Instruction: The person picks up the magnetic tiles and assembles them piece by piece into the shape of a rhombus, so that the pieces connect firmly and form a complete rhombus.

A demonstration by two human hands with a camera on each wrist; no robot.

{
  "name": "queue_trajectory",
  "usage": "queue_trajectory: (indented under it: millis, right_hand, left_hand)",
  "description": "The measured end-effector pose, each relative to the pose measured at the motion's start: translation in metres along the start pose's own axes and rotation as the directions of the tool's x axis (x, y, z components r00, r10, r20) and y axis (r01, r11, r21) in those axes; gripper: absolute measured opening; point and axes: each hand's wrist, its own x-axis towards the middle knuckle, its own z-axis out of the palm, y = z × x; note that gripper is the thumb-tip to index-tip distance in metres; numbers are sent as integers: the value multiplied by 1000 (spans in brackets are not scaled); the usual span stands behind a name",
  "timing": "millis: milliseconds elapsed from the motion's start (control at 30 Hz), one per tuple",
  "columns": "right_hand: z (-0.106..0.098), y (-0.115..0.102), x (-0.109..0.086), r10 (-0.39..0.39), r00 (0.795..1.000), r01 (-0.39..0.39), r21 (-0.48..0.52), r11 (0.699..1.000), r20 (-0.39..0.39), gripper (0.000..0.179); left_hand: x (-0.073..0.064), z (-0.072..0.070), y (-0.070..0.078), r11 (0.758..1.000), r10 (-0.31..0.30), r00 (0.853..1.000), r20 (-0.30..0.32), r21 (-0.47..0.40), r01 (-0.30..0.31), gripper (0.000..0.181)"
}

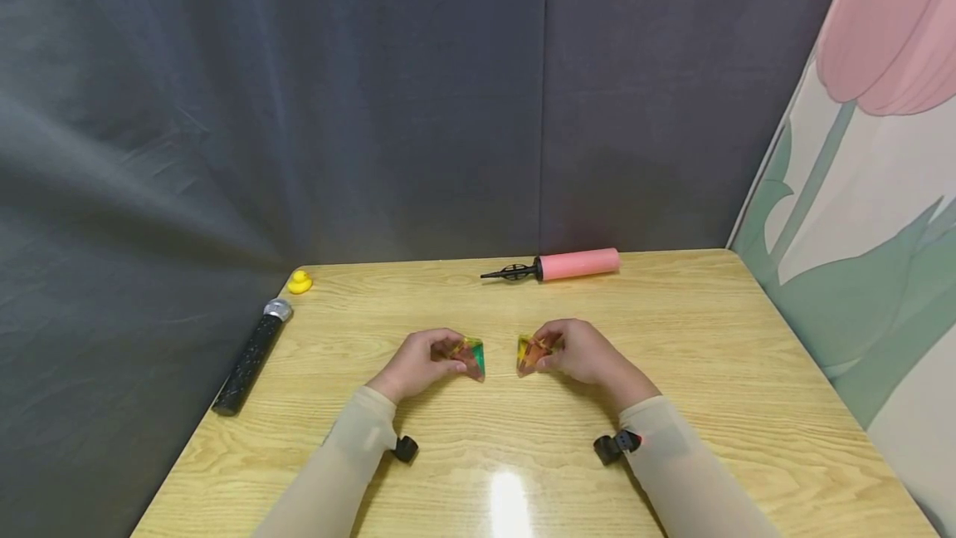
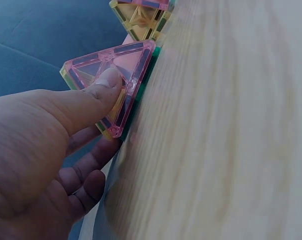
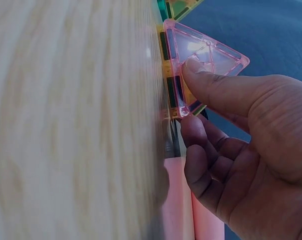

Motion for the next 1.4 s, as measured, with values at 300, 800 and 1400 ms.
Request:
queue_trajectory:
  millis: [300, 800, 1400]
  right_hand:
    - [4, -3, 0, 0, 1000, 0, 19, 1000, 17, 30]
    - [8, -8, 1, 14, 1000, -14, 18, 1000, 22, 29]
    - [12, -12, 0, 9, 999, -11, 31, 999, 38, 29]
  left_hand:
    - [0, 9, 7, 1000, 5, 1000, -4, 2, -5, 41]
    - [-2, 18, 19, 999, 24, 1000, 13, 32, -24, 43]
    - [0, 28, 21, 997, 47, 999, -9, 63, -46, 43]
